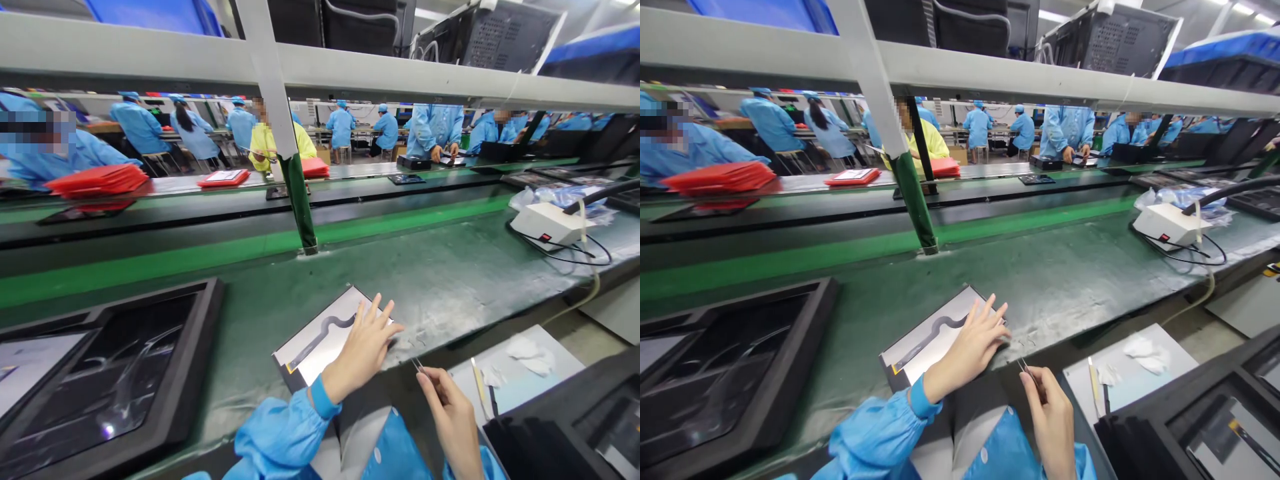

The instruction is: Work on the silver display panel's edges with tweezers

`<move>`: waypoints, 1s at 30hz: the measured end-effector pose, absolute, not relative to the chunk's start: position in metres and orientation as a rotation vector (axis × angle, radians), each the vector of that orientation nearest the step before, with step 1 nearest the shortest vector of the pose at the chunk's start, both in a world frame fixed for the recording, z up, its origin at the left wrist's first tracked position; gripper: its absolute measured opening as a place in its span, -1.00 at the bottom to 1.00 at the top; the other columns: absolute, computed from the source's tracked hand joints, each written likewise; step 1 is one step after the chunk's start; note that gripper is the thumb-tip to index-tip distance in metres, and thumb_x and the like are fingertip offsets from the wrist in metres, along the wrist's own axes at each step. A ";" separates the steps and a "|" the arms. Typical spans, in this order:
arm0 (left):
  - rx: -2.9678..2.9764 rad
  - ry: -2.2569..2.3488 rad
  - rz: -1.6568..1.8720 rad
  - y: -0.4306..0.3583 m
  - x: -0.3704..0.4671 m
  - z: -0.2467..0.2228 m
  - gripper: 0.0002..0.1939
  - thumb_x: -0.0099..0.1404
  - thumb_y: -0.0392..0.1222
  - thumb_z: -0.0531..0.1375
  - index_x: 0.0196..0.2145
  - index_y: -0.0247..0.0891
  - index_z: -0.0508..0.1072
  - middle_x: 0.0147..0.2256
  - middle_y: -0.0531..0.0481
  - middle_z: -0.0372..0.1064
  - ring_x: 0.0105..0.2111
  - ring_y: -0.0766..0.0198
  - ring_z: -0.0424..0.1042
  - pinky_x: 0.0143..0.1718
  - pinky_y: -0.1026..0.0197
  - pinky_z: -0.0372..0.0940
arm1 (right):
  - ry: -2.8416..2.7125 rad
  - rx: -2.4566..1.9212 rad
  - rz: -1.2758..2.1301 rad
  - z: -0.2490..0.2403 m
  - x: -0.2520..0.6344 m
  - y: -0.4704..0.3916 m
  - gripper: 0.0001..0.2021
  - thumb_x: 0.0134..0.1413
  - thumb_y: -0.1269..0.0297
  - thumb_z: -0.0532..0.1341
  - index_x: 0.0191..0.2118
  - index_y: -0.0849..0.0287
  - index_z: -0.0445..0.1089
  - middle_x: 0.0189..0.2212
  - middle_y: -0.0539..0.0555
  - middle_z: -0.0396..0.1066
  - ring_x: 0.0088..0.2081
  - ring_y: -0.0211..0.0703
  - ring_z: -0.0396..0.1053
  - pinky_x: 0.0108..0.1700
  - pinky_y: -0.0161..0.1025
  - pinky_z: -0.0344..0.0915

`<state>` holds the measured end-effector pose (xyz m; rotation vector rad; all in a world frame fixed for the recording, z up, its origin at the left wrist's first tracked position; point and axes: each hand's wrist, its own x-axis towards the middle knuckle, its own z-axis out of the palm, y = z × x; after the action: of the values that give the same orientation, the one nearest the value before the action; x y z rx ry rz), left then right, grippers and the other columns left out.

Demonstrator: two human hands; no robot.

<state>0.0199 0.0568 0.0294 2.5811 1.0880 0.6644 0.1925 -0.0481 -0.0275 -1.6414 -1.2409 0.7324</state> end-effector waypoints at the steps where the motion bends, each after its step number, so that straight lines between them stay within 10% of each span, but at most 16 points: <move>1: 2.609 1.085 0.661 0.055 0.014 0.031 -0.66 0.32 -0.48 0.13 -0.02 -0.20 0.44 0.26 -0.15 0.21 0.35 -0.14 -0.07 0.26 -0.44 -0.06 | -1.224 -1.640 0.743 -0.028 0.193 -0.049 -0.56 0.12 -0.21 0.18 -0.27 0.11 0.47 -0.40 0.14 0.56 -0.38 0.00 0.50 -0.34 -0.22 0.41; 7: 2.694 1.177 0.774 0.013 -0.069 0.027 -0.70 0.50 -0.16 0.02 0.11 -0.19 0.34 0.18 -0.13 0.34 0.28 0.01 0.18 0.27 -0.22 0.12 | -1.216 -1.612 0.825 -0.032 0.186 -0.056 -0.56 0.15 -0.15 0.18 -0.08 0.12 0.44 -0.25 0.17 0.59 -0.25 0.05 0.54 -0.25 -0.20 0.46; 12: 2.779 1.185 0.872 -0.043 -0.111 -0.005 -0.13 0.28 0.31 0.08 0.32 -0.39 0.10 0.20 -0.33 0.29 0.26 -0.04 0.19 0.26 -0.07 0.16 | -1.460 -1.529 0.837 -0.027 0.164 -0.063 -0.72 0.23 0.00 0.16 -0.18 0.07 0.48 -0.27 0.13 0.58 -0.29 -0.02 0.54 -0.25 -0.27 0.42; 18: 2.850 1.291 0.988 -0.050 -0.092 -0.025 -0.45 0.45 -0.40 0.04 0.34 -0.32 0.08 0.16 -0.21 0.36 0.24 0.09 0.24 0.23 0.01 0.25 | -1.730 -1.381 0.751 -0.024 0.139 -0.065 -0.79 0.28 0.14 0.15 -0.17 0.07 0.50 -0.36 0.08 0.55 -0.37 -0.10 0.53 -0.30 -0.32 0.40; 30: 2.657 1.316 1.261 -0.043 -0.085 0.002 -0.64 0.43 -0.36 0.13 0.15 -0.29 0.35 0.06 -0.14 0.47 0.14 0.14 0.39 0.17 0.03 0.33 | -1.672 -1.322 0.688 -0.004 0.136 -0.064 -0.81 0.28 0.20 0.18 -0.12 0.07 0.52 -0.30 0.11 0.55 -0.29 -0.08 0.55 -0.24 -0.34 0.43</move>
<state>-0.0845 -0.0428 0.0016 2.6567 1.3165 1.2611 0.1358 -0.0643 -0.0044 -1.3223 -1.6717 0.6880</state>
